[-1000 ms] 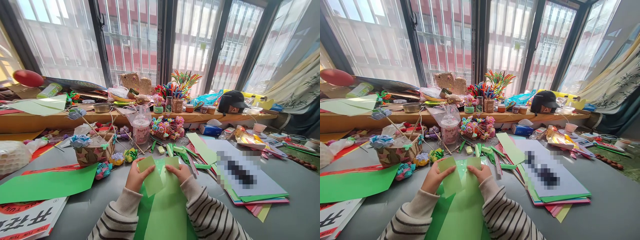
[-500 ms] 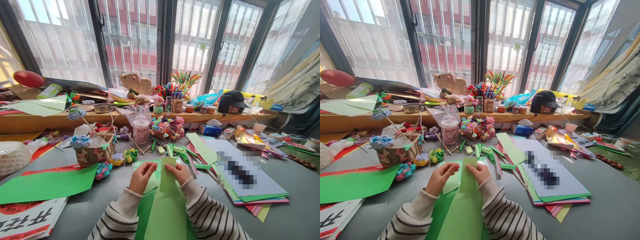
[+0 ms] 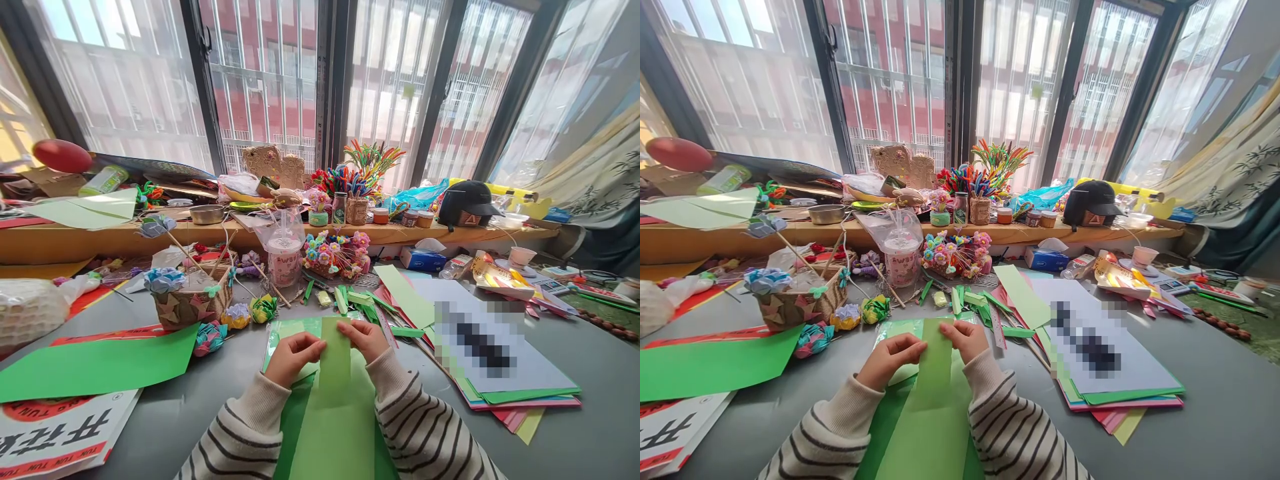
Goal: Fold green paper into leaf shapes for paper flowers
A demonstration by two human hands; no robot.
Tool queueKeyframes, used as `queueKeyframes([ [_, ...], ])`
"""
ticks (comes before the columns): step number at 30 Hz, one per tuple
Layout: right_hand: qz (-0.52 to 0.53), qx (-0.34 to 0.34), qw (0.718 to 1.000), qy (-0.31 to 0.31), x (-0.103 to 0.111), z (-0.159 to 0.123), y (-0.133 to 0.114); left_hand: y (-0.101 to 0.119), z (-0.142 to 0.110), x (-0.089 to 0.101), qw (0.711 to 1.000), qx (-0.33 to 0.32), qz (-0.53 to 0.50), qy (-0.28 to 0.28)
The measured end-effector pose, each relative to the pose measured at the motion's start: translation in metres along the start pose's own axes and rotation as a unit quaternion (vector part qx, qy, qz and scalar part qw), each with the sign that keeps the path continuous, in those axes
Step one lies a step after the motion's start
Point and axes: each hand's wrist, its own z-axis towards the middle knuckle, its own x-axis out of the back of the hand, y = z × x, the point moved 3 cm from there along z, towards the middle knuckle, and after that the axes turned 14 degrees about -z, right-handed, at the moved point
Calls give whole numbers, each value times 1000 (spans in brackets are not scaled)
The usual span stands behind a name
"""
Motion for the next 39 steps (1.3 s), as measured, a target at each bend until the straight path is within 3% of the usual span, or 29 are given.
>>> queueKeyframes([
  [4,11,2,999,35,8,5,2,0,1,5,1000,5,0,17],
  [6,31,9,998,56,14,7,2,2,2,11,998,-12,0,64],
  [8,41,43,996,71,18,6,-2,3,2,16,993,-28,-12,115],
  [10,26,101,991,79,18,3,-8,2,3,16,992,0,-39,120],
  [13,-50,194,979,36,9,-4,-18,-4,5,10,988,85,-99,77],
  [16,-114,230,966,-36,-1,-10,-21,-5,5,8,981,78,-152,90],
  [20,-80,202,974,-66,-4,-9,-18,-4,5,15,977,26,-168,132],
  [24,54,100,992,-53,-4,-3,-11,-5,5,18,973,1,-174,151],
  [26,61,66,995,-49,-7,-2,-8,-6,5,18,972,-6,-175,160],
  [33,-35,65,994,-75,-4,-2,-4,-8,8,18,977,-9,-156,144],
  [39,18,50,997,-64,2,1,-4,-7,7,22,972,-6,-153,178],
])
